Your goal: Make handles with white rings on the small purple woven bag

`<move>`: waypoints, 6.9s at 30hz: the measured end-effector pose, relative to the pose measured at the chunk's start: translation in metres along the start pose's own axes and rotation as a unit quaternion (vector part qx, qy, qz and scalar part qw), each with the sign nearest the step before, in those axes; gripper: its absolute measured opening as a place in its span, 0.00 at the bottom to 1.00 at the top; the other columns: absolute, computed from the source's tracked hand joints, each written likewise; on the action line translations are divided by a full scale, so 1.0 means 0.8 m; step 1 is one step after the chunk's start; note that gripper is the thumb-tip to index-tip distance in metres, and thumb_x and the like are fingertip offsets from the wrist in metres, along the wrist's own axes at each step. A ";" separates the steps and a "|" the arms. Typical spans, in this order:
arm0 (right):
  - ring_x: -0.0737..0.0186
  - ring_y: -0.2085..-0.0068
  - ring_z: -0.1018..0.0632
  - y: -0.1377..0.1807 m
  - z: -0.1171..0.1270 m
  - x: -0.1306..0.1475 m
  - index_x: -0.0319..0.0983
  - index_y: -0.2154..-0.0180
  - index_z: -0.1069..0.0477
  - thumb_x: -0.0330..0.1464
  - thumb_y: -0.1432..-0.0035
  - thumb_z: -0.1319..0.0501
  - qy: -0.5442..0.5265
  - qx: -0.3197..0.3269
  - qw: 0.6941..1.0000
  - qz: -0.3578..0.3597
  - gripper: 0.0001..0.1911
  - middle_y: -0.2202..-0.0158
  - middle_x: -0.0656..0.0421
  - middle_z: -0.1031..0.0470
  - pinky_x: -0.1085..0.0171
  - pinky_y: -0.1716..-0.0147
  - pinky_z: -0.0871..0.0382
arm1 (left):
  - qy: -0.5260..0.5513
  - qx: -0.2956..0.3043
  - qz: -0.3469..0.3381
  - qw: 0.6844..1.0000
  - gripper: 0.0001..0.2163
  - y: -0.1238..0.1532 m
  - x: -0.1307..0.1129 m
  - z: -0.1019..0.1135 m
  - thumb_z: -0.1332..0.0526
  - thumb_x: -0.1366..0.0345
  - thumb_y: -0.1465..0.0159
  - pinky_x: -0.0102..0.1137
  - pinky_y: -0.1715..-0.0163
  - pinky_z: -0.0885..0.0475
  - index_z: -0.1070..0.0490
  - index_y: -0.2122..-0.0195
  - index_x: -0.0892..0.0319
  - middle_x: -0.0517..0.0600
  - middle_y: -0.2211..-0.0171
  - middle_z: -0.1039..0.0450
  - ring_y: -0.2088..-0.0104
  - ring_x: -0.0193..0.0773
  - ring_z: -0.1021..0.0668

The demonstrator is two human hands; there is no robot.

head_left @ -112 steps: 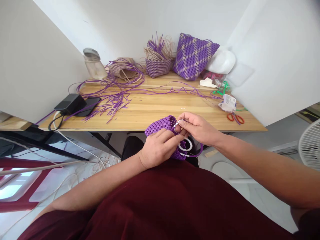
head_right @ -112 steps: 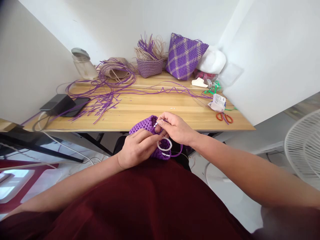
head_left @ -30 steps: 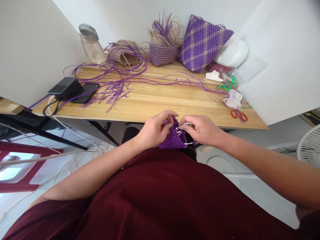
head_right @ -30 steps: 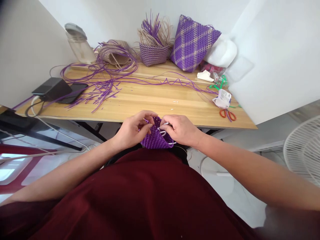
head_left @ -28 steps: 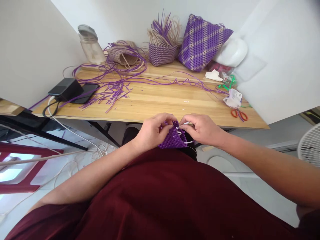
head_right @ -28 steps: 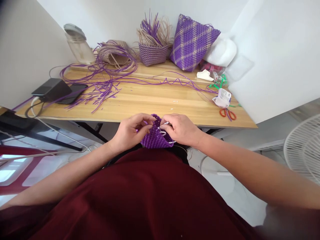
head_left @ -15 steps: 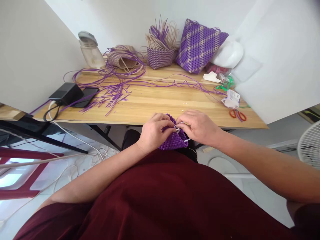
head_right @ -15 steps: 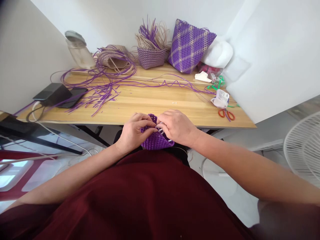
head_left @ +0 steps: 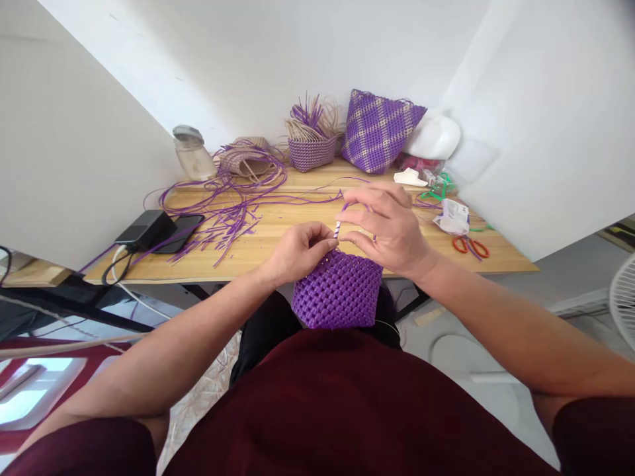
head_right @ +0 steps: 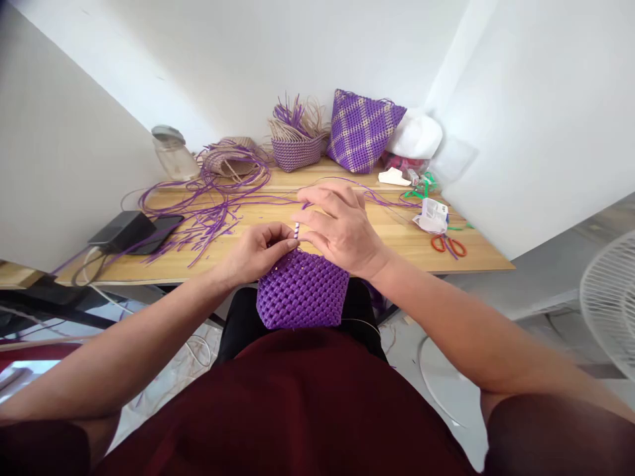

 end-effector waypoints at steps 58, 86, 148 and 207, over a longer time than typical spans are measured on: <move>0.66 0.74 0.27 0.002 -0.097 -0.026 0.39 0.68 0.23 0.33 0.40 0.39 -0.206 0.252 0.903 -0.280 0.07 0.74 0.61 0.23 0.65 0.73 0.40 | 0.232 -0.059 0.109 0.965 0.10 0.004 0.066 -0.001 0.31 0.57 0.42 0.30 0.68 0.30 0.23 0.68 0.59 0.49 0.71 0.24 0.70 0.35 0.25; 0.70 0.79 0.37 0.009 -0.091 0.018 0.39 0.78 0.36 0.39 0.34 0.45 -0.246 0.257 0.890 -0.286 0.20 0.81 0.64 0.35 0.65 0.77 0.49 | 0.261 -0.042 0.182 0.947 0.14 0.001 0.075 -0.004 0.32 0.55 0.42 0.25 0.73 0.35 0.23 0.70 0.63 0.47 0.75 0.26 0.74 0.30 0.29; 0.66 0.72 0.30 0.036 -0.112 -0.012 0.39 0.68 0.30 0.32 0.41 0.37 -0.444 0.107 0.809 -0.369 0.04 0.72 0.61 0.29 0.65 0.70 0.36 | -0.241 0.015 -0.083 0.967 0.07 -0.012 0.033 0.051 0.39 0.73 0.39 0.33 0.58 0.33 0.21 0.70 0.58 0.49 0.68 0.22 0.64 0.39 0.24; 0.53 0.56 0.29 0.011 -0.042 -0.013 0.44 0.69 0.23 0.31 0.39 0.40 -0.053 0.316 0.944 -0.078 0.08 0.69 0.59 0.22 0.54 0.55 0.47 | 0.214 0.120 0.120 0.962 0.14 0.004 0.072 0.007 0.39 0.55 0.34 0.29 0.62 0.32 0.23 0.64 0.63 0.51 0.67 0.23 0.66 0.35 0.24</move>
Point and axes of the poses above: each hand's wrist, its own y-axis away from the middle knuckle, its own z-axis out of the back of the hand, x = y × z, the point moved 4 cm from there along -y, towards the middle knuckle
